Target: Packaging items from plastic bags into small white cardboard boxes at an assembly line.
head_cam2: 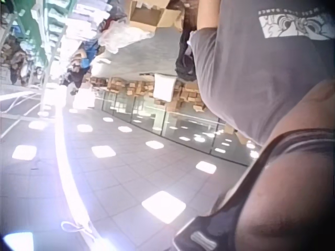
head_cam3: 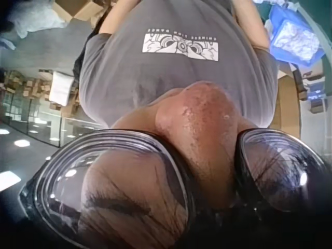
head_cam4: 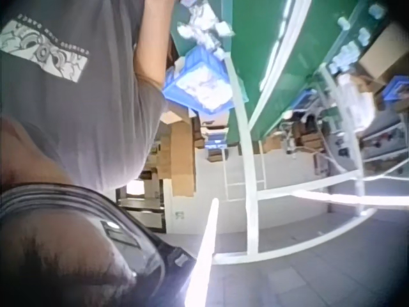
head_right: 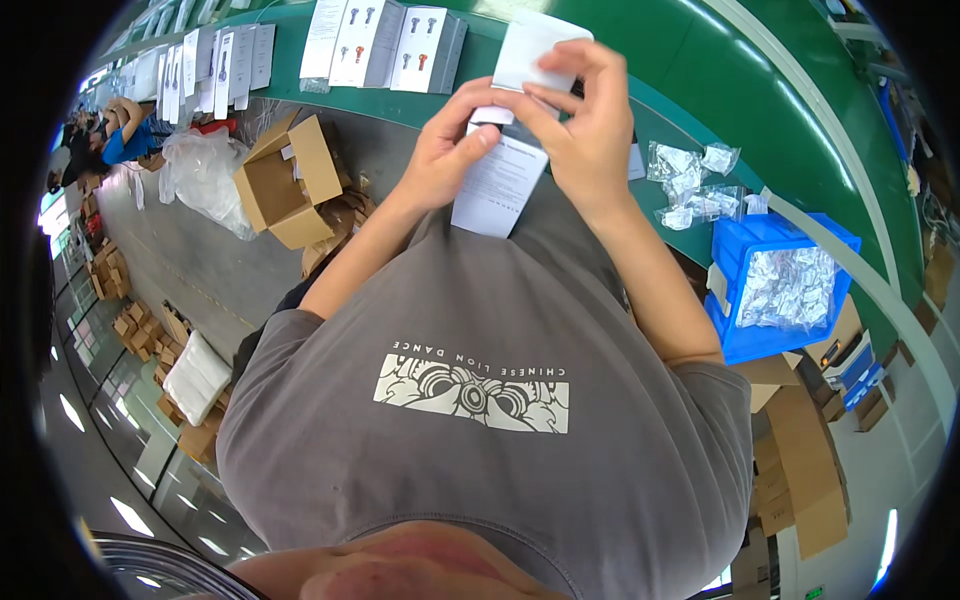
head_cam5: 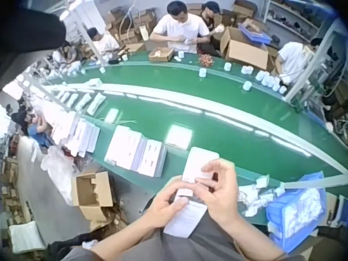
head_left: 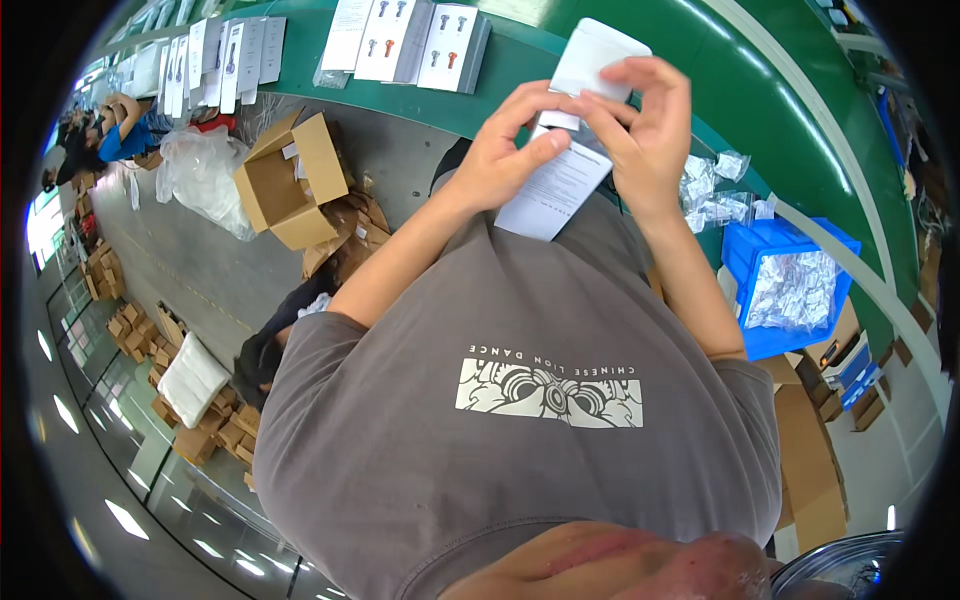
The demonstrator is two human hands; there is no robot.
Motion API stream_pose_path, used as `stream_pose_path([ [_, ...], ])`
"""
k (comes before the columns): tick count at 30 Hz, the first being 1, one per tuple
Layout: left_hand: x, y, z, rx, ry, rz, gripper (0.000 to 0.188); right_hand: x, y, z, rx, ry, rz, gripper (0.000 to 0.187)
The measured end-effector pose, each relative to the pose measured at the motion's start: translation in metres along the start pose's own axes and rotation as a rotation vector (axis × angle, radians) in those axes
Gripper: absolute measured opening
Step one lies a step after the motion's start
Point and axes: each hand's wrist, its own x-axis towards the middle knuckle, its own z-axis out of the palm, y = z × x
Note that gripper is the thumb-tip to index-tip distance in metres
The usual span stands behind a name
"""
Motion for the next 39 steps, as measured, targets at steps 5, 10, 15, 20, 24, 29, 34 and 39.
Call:
stream_pose_path([
  [5,0.006,-0.003,-0.009,0.035,-0.028,-0.037,0.035,0.011,0.012,-0.049,-0.714,-0.459,-0.258,0.01],
  [10,0.006,0.019,-0.015,0.123,-0.097,-0.024,0.033,0.014,0.01,-0.065,-0.381,-0.494,0.029,0.012],
  [15,0.009,0.025,-0.022,0.272,-0.291,-0.091,0.032,0.067,-0.012,-0.041,-0.715,-0.298,-0.083,0.016],
  [20,0.006,0.024,-0.019,0.23,-0.21,-0.099,0.029,0.064,0.021,-0.047,-0.623,-0.56,-0.192,0.021],
  [24,0.0,0.014,-0.017,0.186,-0.091,-0.081,0.031,0.039,0.027,-0.034,-0.074,-0.626,-0.041,0.017],
  [29,-0.009,0.001,-0.014,0.145,-0.037,-0.055,0.042,0.026,0.017,-0.032,-0.126,-0.636,0.229,0.014],
  [34,-0.015,0.003,-0.013,0.048,-0.01,-0.087,0.051,0.025,0.009,-0.035,-0.357,-0.717,0.119,0.014],
  [39,-0.013,0.009,-0.018,0.204,-0.112,-0.124,0.051,0.023,0.011,-0.03,-0.413,-0.685,0.077,0.014],
])
